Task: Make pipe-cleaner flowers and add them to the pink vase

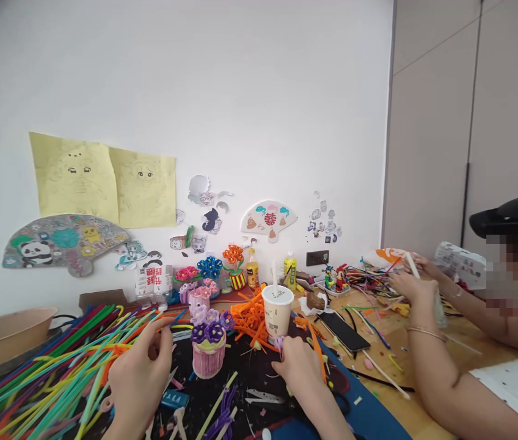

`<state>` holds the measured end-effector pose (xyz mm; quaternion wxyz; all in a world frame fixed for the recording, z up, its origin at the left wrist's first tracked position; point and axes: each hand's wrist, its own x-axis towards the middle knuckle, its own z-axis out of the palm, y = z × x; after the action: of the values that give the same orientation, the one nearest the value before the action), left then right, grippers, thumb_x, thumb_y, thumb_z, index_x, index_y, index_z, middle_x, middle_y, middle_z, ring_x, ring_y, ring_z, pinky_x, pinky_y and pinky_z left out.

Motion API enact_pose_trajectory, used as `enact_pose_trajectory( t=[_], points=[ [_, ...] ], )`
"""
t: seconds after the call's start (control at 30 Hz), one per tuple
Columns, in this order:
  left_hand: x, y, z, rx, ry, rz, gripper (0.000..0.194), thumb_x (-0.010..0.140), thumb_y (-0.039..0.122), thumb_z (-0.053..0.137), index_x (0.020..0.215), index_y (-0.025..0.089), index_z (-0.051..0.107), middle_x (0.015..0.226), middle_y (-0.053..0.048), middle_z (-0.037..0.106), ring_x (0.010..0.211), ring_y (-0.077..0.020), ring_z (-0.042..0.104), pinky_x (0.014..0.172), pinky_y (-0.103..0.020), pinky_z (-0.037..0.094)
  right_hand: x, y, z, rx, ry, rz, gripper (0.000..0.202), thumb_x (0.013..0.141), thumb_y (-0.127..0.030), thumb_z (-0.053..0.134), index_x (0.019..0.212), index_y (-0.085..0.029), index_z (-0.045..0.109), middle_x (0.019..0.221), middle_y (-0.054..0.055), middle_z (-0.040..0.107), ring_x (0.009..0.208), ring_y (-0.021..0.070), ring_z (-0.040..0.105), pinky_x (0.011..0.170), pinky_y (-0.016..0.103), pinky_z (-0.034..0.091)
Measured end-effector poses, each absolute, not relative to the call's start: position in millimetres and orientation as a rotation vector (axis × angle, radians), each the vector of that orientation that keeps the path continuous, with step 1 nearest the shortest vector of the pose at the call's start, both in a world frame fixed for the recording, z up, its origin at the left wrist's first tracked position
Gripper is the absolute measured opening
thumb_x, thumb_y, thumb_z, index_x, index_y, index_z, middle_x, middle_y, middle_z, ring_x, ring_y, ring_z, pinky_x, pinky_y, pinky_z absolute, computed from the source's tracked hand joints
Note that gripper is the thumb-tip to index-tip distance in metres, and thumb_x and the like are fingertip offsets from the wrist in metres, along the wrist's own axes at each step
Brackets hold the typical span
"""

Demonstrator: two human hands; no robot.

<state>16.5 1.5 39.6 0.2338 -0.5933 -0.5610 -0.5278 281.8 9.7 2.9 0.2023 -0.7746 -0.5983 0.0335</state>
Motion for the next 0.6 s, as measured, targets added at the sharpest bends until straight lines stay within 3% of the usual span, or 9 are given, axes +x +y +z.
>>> enact_pose_trajectory(
  t=[0.13,0.3,0.4,0.47,0.6],
  points=[
    [14,2,40,-1.657,-1.592,-1.446,0.024,0.084,0.024,0.046,0.087,0.019,0.069,0.039,0.006,0.052,0.035,-0.0126,0.054,0.043,-0.020,0.030,280,15,-2,-2.232,-1.728,0.051,0.008,0.068,-0.014,0.067,0.075,-0.018,0.066,0.088,0.012,0.070,0.082,0.0289,0.068,0.057,0.029,0.041],
    [15,5,39,-1.705,-1.647,-1.448,0.024,0.084,0.025,0.047,0.090,0.020,0.070,0.042,0.005,0.055,0.038,-0.0149,0.055,0.046,-0.022,0.029,287,21,-5,-2.261,-1.717,0.089,0.013,0.069,-0.019,0.071,0.080,-0.014,0.066,0.089,0.008,0.070,0.082,0.0232,0.066,0.067,0.034,0.047],
    [15,5,37,-1.721,-1.670,-1.476,0.026,0.083,0.026,0.046,0.089,0.019,0.070,0.042,0.004,0.054,0.040,-0.0155,0.054,0.048,-0.023,0.029,291,19,-3,-2.187,-1.651,0.122,0.007,0.067,-0.016,0.070,0.073,-0.015,0.067,0.086,0.009,0.071,0.078,0.0243,0.067,0.063,0.032,0.046],
    [15,3,37,-1.727,-1.675,-1.518,0.026,0.083,0.026,0.046,0.089,0.019,0.070,0.043,0.004,0.052,0.040,-0.0150,0.053,0.048,-0.023,0.029,294,13,1,-2.083,-1.610,0.164,0.002,0.066,-0.017,0.068,0.064,-0.017,0.068,0.075,0.009,0.071,0.070,0.0251,0.067,0.055,0.029,0.042],
    [15,-1,42,-1.838,-1.633,-1.638,0.026,0.085,0.030,0.044,0.086,0.019,0.068,0.043,0.007,0.045,0.039,-0.0121,0.047,0.049,-0.022,0.031,291,-5,12,-1.779,-1.574,0.278,0.018,0.068,-0.029,0.066,0.052,-0.020,0.067,0.047,0.001,0.061,0.049,0.0177,0.059,0.046,0.025,0.036]
  ],
)
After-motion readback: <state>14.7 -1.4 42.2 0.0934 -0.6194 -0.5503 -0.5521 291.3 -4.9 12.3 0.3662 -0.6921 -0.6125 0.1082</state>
